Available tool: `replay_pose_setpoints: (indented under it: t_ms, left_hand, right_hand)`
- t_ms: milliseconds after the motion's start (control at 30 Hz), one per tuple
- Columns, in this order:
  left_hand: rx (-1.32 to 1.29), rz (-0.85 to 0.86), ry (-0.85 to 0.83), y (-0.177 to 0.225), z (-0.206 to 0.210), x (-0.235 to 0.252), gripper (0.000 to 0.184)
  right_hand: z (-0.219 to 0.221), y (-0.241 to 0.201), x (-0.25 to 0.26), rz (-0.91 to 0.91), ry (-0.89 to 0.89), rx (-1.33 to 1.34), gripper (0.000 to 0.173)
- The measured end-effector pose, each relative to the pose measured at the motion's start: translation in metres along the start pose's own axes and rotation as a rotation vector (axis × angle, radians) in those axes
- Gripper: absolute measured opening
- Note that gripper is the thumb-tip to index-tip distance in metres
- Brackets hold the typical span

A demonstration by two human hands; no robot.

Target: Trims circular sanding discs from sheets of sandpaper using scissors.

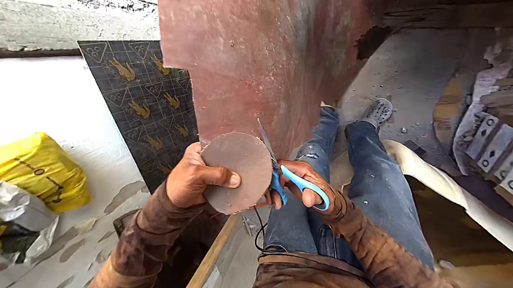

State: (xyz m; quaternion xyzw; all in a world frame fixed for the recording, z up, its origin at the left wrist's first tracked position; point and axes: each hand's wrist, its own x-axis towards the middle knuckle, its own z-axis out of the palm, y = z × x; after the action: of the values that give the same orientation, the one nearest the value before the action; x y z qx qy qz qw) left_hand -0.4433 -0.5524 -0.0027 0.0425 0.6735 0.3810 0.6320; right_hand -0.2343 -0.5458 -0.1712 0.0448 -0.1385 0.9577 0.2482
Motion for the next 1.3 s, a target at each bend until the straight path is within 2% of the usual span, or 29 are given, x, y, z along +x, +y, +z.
replay_pose_setpoints:
  t_ms: [133,333,433,567,667,833,1000,1167,1300]
  left_hand:
    - [0.142,0.014,-0.068,0.016,0.014,-0.001,0.041]
    - [0.443,-0.001,-0.174,0.041,0.076,0.011,0.028]
    - [0.541,0.018,-0.237,0.048,0.096,0.021,0.027]
    - [0.623,0.012,-0.265,0.062,0.109,0.028,0.027]
    - [0.6,-0.024,-0.277,0.065,0.102,0.03,0.028]
    - [0.508,0.006,-0.202,0.06,0.106,0.0,0.035]
    - [0.507,0.111,-0.356,0.061,0.148,-0.036,0.04]
    - [0.672,0.093,-0.524,0.075,0.195,-0.053,0.035]
    - [0.794,0.132,-0.683,0.093,0.225,-0.062,0.034]
  right_hand:
    - [0.02,-0.021,-0.012,0.033,0.028,-0.04,0.06]
    - [0.03,-0.068,-0.05,0.026,0.078,-0.096,0.062]
    - [0.035,-0.092,-0.064,0.063,0.124,-0.08,0.073]
    - [0.039,-0.086,-0.061,-0.034,0.182,-0.012,0.072]
    - [0.035,-0.067,-0.054,-0.095,0.133,0.056,0.07]
    - [0.054,-0.064,-0.064,-0.17,0.154,-0.218,0.075]
    - [0.088,-0.084,-0.097,-0.273,0.133,-0.338,0.072]
    - [0.118,-0.104,-0.126,-0.327,0.16,-0.403,0.076]
    - [0.133,-0.118,-0.139,-0.378,0.141,-0.393,0.071]
